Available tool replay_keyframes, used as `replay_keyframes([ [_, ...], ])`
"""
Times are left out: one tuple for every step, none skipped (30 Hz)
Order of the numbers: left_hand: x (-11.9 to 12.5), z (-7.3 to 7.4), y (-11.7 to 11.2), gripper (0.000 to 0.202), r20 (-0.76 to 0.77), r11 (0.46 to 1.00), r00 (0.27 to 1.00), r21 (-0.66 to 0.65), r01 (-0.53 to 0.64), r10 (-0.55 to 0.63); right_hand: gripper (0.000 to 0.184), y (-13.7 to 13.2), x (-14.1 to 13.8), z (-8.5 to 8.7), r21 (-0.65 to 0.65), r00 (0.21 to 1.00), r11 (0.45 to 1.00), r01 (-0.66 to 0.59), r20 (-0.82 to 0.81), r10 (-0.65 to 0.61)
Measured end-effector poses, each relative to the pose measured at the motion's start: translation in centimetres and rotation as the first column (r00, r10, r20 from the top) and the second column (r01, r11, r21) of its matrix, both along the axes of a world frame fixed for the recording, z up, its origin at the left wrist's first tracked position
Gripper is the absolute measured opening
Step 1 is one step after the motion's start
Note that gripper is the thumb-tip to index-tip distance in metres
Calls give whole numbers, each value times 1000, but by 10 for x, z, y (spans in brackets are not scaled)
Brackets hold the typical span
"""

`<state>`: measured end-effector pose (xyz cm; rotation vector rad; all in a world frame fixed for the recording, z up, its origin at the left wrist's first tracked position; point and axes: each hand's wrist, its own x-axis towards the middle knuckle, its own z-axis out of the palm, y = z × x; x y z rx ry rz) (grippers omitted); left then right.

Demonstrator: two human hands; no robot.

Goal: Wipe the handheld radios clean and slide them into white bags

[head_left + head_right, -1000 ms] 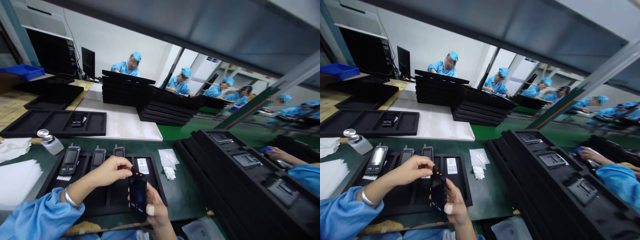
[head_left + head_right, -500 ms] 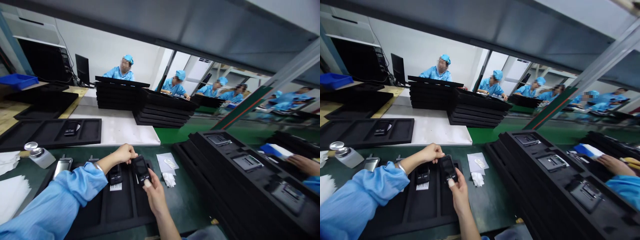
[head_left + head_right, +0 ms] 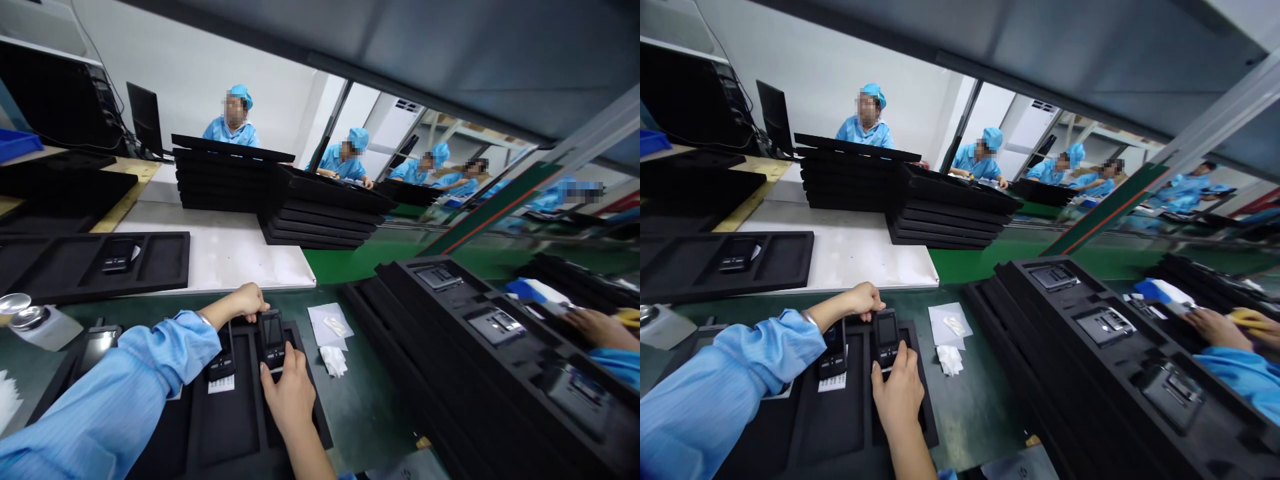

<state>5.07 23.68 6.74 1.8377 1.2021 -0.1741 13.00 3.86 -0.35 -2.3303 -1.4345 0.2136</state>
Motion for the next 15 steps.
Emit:
replay_keyframes([
  [2, 1, 0, 25, -9, 1000, 1000, 18, 11, -11, 59, 0, -1, 1, -12, 1000, 1000, 4, 15, -3],
  [3, 2, 1, 25, -17, 999, 1000, 42, 23, -22, 58, 1, -1, 1, -21, 1000, 1000, 8, 27, -7],
  [4, 5, 0, 26, -25, 997, 999, 76, 35, -34, 58, 1, -2, 2, -26, 999, 1000, 10, 36, -9],
  [5, 9, -1, 25, -31, 991, 999, 121, 48, -45, 58, 0, -2, 2, -27, 999, 1000, 12, 43, -11],
  [5, 14, -5, 24, -36, 982, 998, 181, 60, -54, 57, 0, -3, 3, -25, 999, 1000, 12, 47, -11],
  [3, 20, -11, 23, -37, 965, 997, 254, 69, -62, 57, 0, -4, 4, -24, 999, 1000, 13, 47, -12],
  [0, 25, -19, 23, -36, 940, 997, 333, 79, -71, 56, 0, -4, 5, -24, 999, 1000, 14, 44, -13],
  [-5, 30, -31, 24, -32, 908, 996, 408, 91, -86, 56, 0, -5, 6, -25, 999, 1000, 17, 37, -16],
  [-10, 32, -45, 27, -27, 875, 994, 472, 107, -107, 57, 0, -5, 7, -26, 999, 999, 21, 28, -21],
  [-17, 33, -61, 30, -28, 843, 989, 520, 139, -146, 57, 0, -5, 8, -26, 1000, 999, 24, 18, -24],
  [-24, 31, -80, 31, -32, 815, 980, 549, 183, -198, 58, 1, -5, 8, -22, 1000, 999, 22, 7, -22],
  [-31, 25, -99, 32, -45, 783, 963, 573, 243, -265, 58, 1, -4, 8, -15, 1000, 1000, 17, -3, -17],
  [-38, 17, -117, 36, -94, 697, 927, 633, 337, -363, 57, 1, -3, 8, -10, 1000, 1000, 11, -16, -11],
  [-43, 7, -135, 42, -145, 627, 896, 667, 402, -420, 56, 1, -2, 7, -8, 999, 1000, 7, -33, -7],
  [-47, -5, -150, 46, -183, 577, 874, 688, 440, -450, 55, 0, -1, 6, -4, 999, 1000, 1, -53, -1],
])
